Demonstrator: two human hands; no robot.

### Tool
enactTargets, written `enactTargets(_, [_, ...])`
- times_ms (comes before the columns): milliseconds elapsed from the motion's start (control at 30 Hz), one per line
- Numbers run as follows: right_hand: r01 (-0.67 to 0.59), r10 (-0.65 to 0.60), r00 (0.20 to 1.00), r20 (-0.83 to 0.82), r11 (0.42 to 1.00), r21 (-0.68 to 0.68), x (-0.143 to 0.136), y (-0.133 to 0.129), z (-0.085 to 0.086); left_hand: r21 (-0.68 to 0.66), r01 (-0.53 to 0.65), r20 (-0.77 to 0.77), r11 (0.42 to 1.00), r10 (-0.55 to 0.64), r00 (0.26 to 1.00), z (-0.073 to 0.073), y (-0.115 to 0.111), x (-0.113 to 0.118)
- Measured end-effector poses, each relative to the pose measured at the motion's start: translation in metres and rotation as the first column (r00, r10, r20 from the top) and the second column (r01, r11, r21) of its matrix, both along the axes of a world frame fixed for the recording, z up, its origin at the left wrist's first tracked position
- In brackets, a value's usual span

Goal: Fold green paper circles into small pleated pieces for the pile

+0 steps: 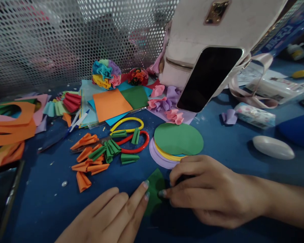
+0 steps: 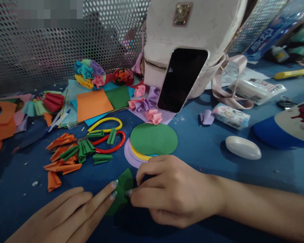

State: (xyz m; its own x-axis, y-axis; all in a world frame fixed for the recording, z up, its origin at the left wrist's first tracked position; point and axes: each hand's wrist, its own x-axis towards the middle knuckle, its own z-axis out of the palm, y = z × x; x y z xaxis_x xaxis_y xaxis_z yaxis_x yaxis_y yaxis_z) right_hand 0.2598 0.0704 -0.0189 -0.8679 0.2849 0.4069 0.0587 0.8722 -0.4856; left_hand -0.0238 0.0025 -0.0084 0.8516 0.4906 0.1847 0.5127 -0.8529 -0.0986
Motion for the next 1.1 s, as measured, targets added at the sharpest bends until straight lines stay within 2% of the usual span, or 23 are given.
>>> enactTargets(200, [-0.002, 0.002, 1.0, 0.002, 1.0, 0.016, 0.0, -0.001, 0.002, -0.038, 0.033, -0.102, 0.999, -0.037, 0.994, 0.011, 0.007, 0.009])
enactTargets(400, [0.01, -0.01, 1.0, -0.003, 0.999, 0.04, 0.002, -0.004, 0.003, -0.067, 0.04, -0.109, 0.997, -0.047, 0.993, 0.021, 0.014, 0.022])
enactTargets(600, [0.02, -0.019, 1.0, -0.019, 0.999, 0.035, 0.003, -0.006, 0.003, -0.11, 0.097, -0.11, 0.989, -0.109, 0.988, 0.023, 0.024, 0.031])
enactTargets(733, [0.023, -0.021, 0.999, -0.048, 0.998, 0.057, 0.004, -0.008, 0.003, -0.113, 0.084, -0.091, 0.99, -0.094, 0.991, 0.022, 0.026, 0.032])
enactTargets(900, [0.047, -0.042, 0.997, -0.059, 0.995, 0.091, 0.004, -0.012, 0.002, -0.065, 0.065, -0.077, 0.996, -0.07, 0.995, 0.025, 0.015, 0.024])
enactTargets(1033, [0.047, -0.041, 0.997, -0.07, 0.995, 0.085, 0.004, -0.013, 0.002, 0.02, -0.001, -0.055, 1.0, 0.002, 0.998, 0.026, -0.007, 0.014])
enactTargets(1100, [0.049, -0.044, 0.997, -0.063, 0.995, 0.084, 0.004, -0.014, 0.002, 0.087, 0.024, -0.06, 0.996, -0.019, 0.998, 0.024, -0.018, 0.008])
